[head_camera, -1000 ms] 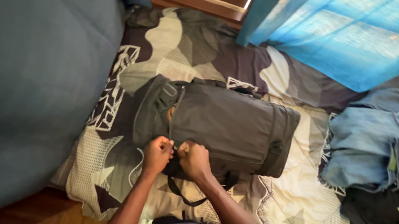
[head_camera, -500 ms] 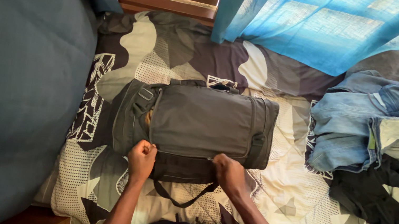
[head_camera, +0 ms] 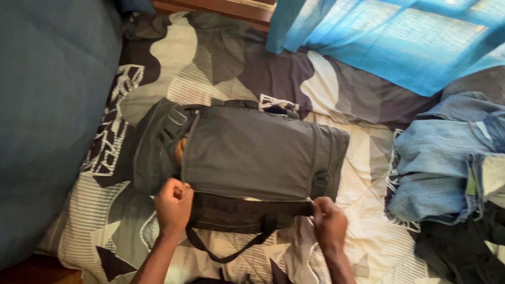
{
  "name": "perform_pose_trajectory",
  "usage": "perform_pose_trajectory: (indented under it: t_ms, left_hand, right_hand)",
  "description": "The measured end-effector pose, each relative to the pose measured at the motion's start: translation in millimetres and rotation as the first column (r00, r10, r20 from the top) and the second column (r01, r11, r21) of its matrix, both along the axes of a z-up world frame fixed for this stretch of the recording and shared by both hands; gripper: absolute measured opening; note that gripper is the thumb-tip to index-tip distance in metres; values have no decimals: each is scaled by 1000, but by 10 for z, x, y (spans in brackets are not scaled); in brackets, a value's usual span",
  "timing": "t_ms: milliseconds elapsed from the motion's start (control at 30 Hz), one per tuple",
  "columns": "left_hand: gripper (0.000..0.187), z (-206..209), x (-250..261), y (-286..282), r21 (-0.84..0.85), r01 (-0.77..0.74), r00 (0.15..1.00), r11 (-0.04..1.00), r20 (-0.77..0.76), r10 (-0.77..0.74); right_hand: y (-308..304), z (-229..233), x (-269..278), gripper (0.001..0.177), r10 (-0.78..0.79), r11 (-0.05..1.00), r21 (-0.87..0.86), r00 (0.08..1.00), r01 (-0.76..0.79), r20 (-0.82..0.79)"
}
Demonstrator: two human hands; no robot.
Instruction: The person folds an orange shirt and places it into a black duffel bag, then zips several compartments of the bag and packs another checkered shirt.
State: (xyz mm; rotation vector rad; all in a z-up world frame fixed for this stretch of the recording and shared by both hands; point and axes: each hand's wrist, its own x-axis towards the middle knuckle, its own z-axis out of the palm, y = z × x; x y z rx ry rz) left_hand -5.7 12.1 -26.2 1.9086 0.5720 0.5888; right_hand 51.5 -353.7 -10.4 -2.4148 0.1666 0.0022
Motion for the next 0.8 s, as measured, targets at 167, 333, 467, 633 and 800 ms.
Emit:
perform_pose_trajectory:
  t_ms: [167,333,467,633,800]
  left_hand:
    - [21,430,114,-481,241,68,981,968,161,-110]
    - [25,604,511,-1494,461,629,689,626,42,-723]
    - [15,385,719,-1848,636,630,683,446,-181,-708]
    - [9,128,775,-1815,591,657,645,468,-118,-755]
    - [8,140,836,-1744,486,695,615,531,-18,-789]
  right_hand:
    - [87,-44,-39,4,66,996,52,981,-77,184]
    - [100,-20,-58,4,100,994,28,976,-107,195]
    - [90,8,-69,5,134,990,2,959,-139,249]
    - [51,58,69,2,154,979,-173,955,-112,254]
    - [-49,94,567,5,201,971,-198,896,-130,396]
